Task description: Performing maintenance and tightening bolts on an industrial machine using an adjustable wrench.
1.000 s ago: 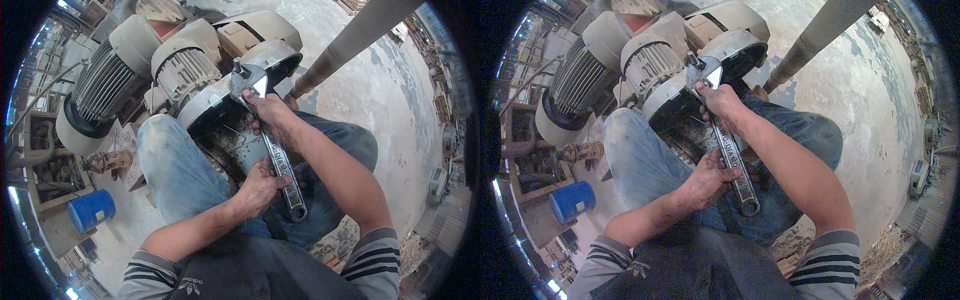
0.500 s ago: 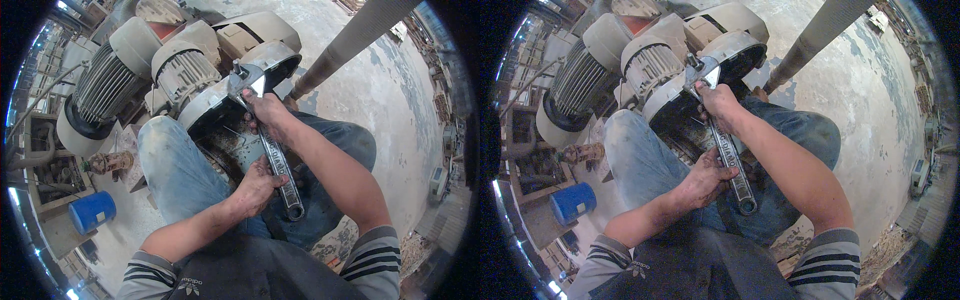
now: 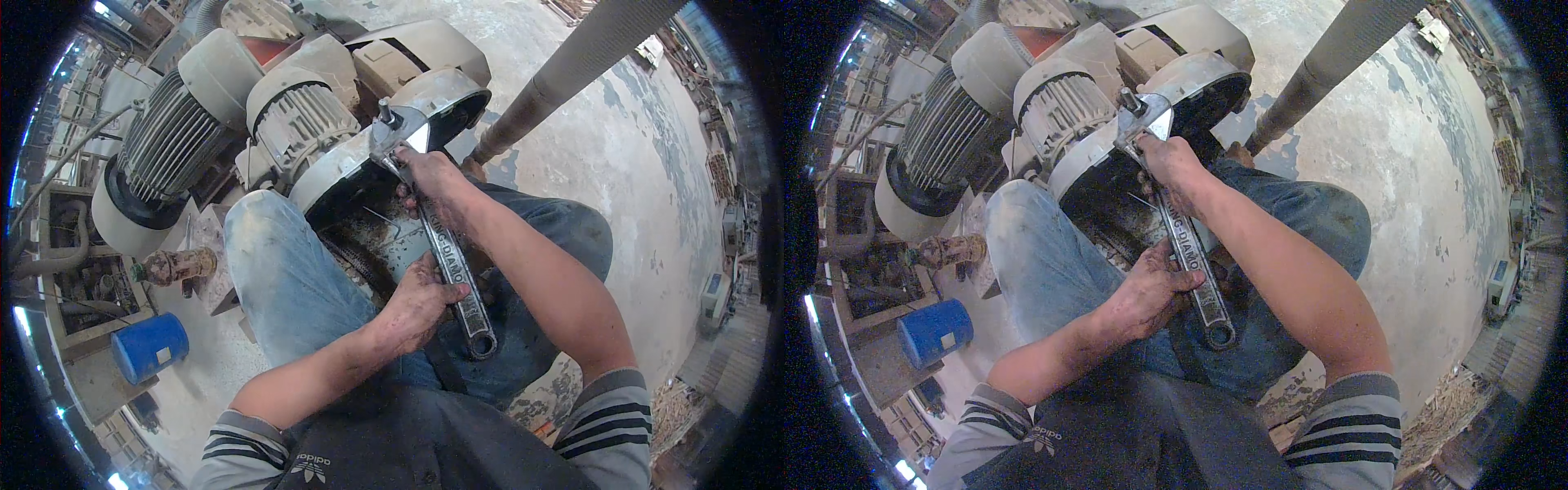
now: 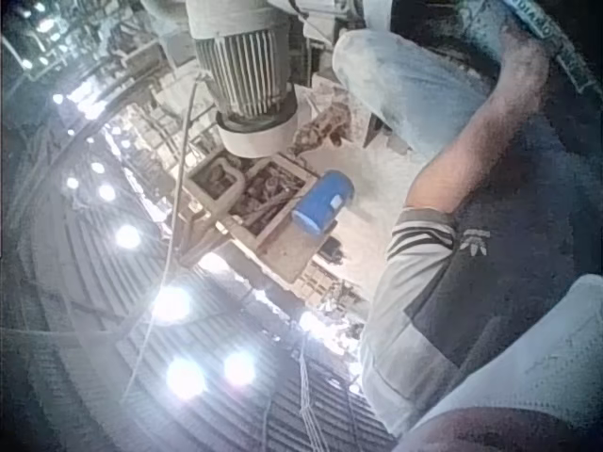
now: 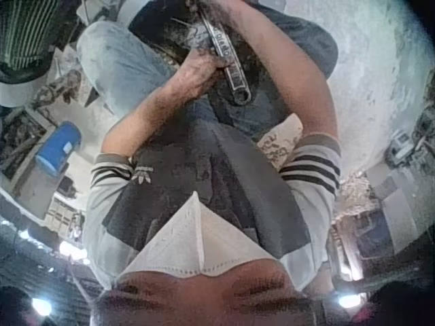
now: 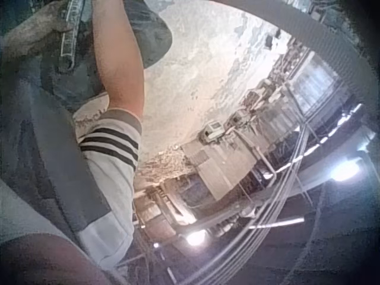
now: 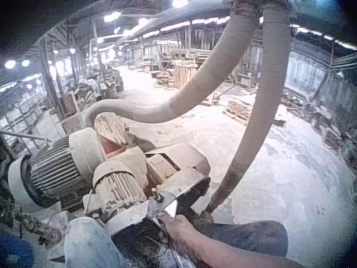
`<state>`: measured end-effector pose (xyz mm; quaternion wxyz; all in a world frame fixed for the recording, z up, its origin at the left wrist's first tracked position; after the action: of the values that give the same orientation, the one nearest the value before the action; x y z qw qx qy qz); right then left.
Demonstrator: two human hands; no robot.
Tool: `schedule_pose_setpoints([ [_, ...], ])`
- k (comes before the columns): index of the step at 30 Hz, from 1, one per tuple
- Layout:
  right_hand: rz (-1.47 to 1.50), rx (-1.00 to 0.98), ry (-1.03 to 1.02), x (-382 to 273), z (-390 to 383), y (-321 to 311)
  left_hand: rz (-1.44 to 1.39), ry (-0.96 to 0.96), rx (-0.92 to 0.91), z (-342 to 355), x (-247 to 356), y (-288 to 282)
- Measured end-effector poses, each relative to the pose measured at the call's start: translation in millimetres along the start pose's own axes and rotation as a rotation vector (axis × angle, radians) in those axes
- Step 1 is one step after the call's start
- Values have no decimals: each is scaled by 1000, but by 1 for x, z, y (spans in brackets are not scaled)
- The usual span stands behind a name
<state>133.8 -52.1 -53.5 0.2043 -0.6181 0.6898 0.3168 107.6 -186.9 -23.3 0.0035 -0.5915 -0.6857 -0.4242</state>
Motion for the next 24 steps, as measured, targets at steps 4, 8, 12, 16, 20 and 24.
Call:
schedule_pose_setpoints([
  [4, -131, 29, -90, 2, 13, -9, 20, -31, 24, -3, 3, 6],
  [8, -133, 62, -63, 0, 8, -6, 10, -13, 7, -1, 0, 3],
  [12, -74, 67, -63, -1, 6, -6, 17, -26, 29, -3, 2, 6],
  [16, -32, 56, -82, -2, 5, -4, -2, 27, -6, 1, 2, 6],
  [20, -3, 61, -41, -4, -4, 0, -60, 75, 13, 6, -4, 5],
  [24, 14, 75, -18, -1, -9, 5, 99, 112, 113, 6, -5, -6],
])
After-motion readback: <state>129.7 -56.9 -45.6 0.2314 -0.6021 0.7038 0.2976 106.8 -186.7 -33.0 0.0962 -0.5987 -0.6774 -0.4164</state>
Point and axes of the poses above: each hand's wrist, its own z-axis towards the middle knuckle, its own y-axis out of the palm, x = y × z, the point moved 9 cm from there along z, towards the middle knuckle, and after that the axes turned 6 degrees about z, right-handed, at the moved point
